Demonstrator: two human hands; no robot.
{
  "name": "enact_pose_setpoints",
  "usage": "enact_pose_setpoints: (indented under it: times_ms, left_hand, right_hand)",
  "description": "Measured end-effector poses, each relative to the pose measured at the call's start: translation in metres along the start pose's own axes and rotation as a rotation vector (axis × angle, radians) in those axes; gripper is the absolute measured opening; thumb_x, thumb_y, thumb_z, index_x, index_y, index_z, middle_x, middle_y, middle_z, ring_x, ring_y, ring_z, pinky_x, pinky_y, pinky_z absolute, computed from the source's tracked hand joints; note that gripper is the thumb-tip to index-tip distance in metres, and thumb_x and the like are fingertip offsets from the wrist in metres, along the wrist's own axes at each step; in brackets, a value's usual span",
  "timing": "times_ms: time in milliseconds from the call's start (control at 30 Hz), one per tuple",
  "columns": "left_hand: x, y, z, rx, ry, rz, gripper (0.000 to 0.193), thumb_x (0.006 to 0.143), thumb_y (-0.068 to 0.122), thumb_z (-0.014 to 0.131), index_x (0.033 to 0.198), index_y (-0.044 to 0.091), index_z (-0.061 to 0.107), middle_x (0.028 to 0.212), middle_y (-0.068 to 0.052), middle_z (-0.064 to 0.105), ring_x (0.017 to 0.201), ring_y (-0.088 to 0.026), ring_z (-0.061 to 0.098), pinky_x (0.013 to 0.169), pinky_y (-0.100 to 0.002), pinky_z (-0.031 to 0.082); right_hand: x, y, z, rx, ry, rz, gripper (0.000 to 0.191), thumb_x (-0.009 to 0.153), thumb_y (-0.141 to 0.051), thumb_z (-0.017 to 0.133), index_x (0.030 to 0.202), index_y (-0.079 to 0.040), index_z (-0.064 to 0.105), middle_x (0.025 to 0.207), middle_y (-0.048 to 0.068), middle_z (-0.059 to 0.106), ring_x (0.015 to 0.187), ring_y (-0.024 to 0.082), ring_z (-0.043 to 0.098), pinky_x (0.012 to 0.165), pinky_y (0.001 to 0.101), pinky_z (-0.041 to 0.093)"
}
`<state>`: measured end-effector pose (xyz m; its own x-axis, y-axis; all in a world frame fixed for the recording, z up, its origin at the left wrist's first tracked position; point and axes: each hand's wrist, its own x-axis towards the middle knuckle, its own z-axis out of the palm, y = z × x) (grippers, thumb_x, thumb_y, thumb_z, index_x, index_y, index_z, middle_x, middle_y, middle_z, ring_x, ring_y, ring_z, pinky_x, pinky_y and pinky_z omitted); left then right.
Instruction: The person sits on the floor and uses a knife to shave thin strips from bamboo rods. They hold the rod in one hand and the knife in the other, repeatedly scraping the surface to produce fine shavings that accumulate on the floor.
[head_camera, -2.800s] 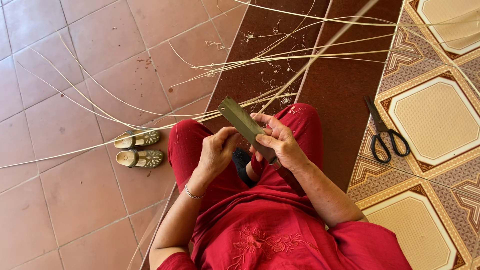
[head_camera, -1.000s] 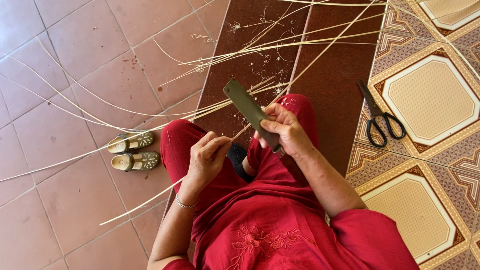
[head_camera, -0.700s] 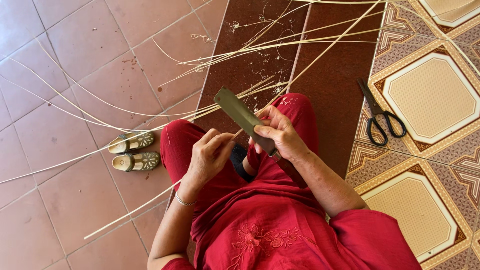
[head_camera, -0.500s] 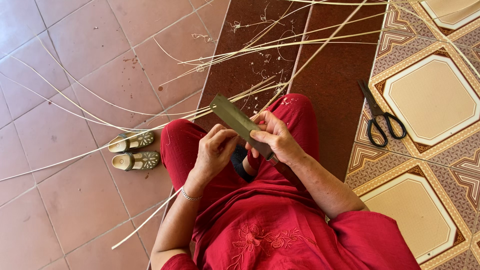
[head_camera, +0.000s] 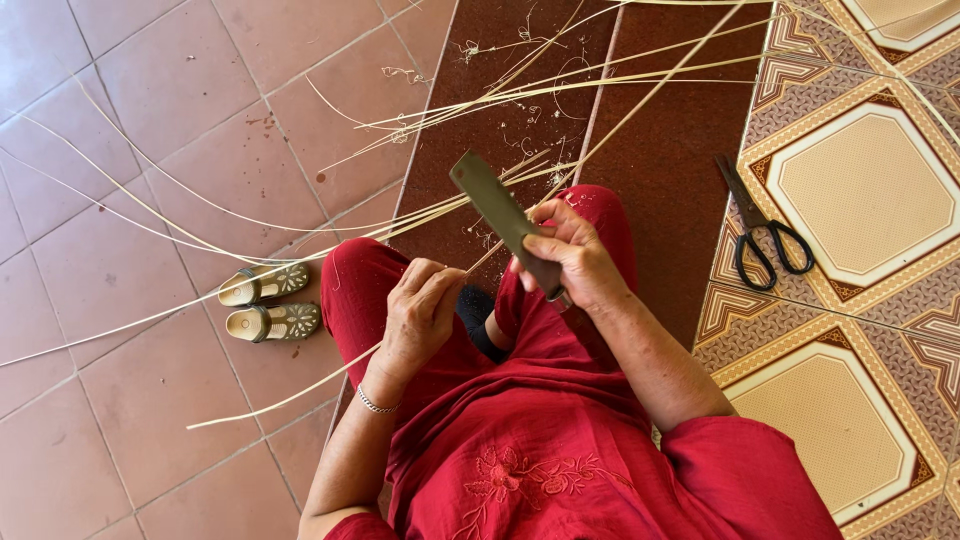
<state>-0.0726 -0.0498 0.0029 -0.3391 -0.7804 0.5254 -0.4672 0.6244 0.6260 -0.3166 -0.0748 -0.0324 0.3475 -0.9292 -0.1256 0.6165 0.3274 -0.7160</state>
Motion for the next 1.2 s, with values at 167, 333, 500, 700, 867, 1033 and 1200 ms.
enact_pose_setpoints:
  times_ms: [167,333,500,700,867,1033,1200]
  left_hand:
    - [-0.007,-0.002,-0.003,-0.014,0.000,-0.017,0.015,0.087,-0.006,0.074,0.100,0.001,0.069,0.089,-0.011,0.063,0.081,-0.027,0.064,0.071,-0.036,0.054]
    - [-0.014,-0.003,-0.009,-0.017,-0.023,-0.058,0.015,0.086,-0.006,0.075,0.097,0.002,0.070,0.086,-0.010,0.063,0.080,-0.026,0.064,0.070,-0.036,0.054]
    - [-0.020,-0.007,-0.022,-0.004,-0.017,-0.061,0.014,0.087,-0.005,0.074,0.098,0.001,0.069,0.088,-0.010,0.064,0.081,-0.026,0.065,0.072,-0.035,0.054]
    - [-0.016,-0.007,-0.015,-0.083,-0.081,-0.249,0.019,0.088,-0.001,0.075,0.105,0.001,0.068,0.086,-0.010,0.065,0.072,-0.024,0.066,0.064,-0.034,0.054]
    - [-0.006,-0.008,0.004,0.019,0.039,-0.085,0.017,0.092,0.000,0.074,0.106,0.003,0.066,0.090,-0.011,0.067,0.077,-0.028,0.067,0.068,-0.036,0.054]
    - [0.001,-0.011,0.010,-0.130,-0.013,-0.174,0.013,0.092,-0.002,0.072,0.104,0.001,0.069,0.087,-0.013,0.069,0.075,-0.026,0.069,0.066,-0.033,0.054]
    - [-0.003,-0.011,0.006,-0.264,-0.078,-0.287,0.007,0.094,-0.001,0.071,0.101,0.000,0.070,0.087,-0.011,0.072,0.074,-0.018,0.070,0.067,-0.029,0.055]
  right_hand:
    - [-0.001,-0.002,-0.006,0.010,0.037,-0.018,0.023,0.098,0.001,0.060,0.120,-0.005,0.055,0.088,0.022,0.071,0.066,0.025,0.071,0.055,0.0328,0.058]
    - [0.003,-0.004,-0.019,0.013,-0.007,-0.074,0.021,0.101,0.003,0.060,0.120,-0.004,0.056,0.091,0.024,0.070,0.069,0.027,0.071,0.057,0.0347,0.059]
    - [0.007,-0.015,-0.033,0.034,0.042,-0.145,0.020,0.099,0.003,0.059,0.118,-0.004,0.057,0.096,0.021,0.070,0.079,0.027,0.074,0.058,0.0370,0.063]
    - [0.004,-0.012,-0.026,-0.045,0.073,-0.177,0.023,0.100,0.003,0.058,0.121,-0.004,0.055,0.095,0.022,0.071,0.078,0.026,0.074,0.060,0.0364,0.063]
    - [0.003,-0.016,-0.005,-0.050,0.059,-0.169,0.031,0.099,0.001,0.057,0.128,-0.004,0.049,0.092,0.019,0.071,0.073,0.023,0.073,0.059,0.0338,0.062]
    - [-0.007,-0.011,0.017,-0.138,-0.020,-0.018,0.039,0.096,0.000,0.055,0.135,-0.004,0.049,0.088,0.017,0.071,0.066,0.019,0.070,0.056,0.0292,0.060]
    - [-0.008,0.004,0.022,-0.145,-0.057,-0.016,0.023,0.101,-0.002,0.057,0.124,0.001,0.053,0.094,0.019,0.072,0.065,0.020,0.069,0.060,0.0286,0.059]
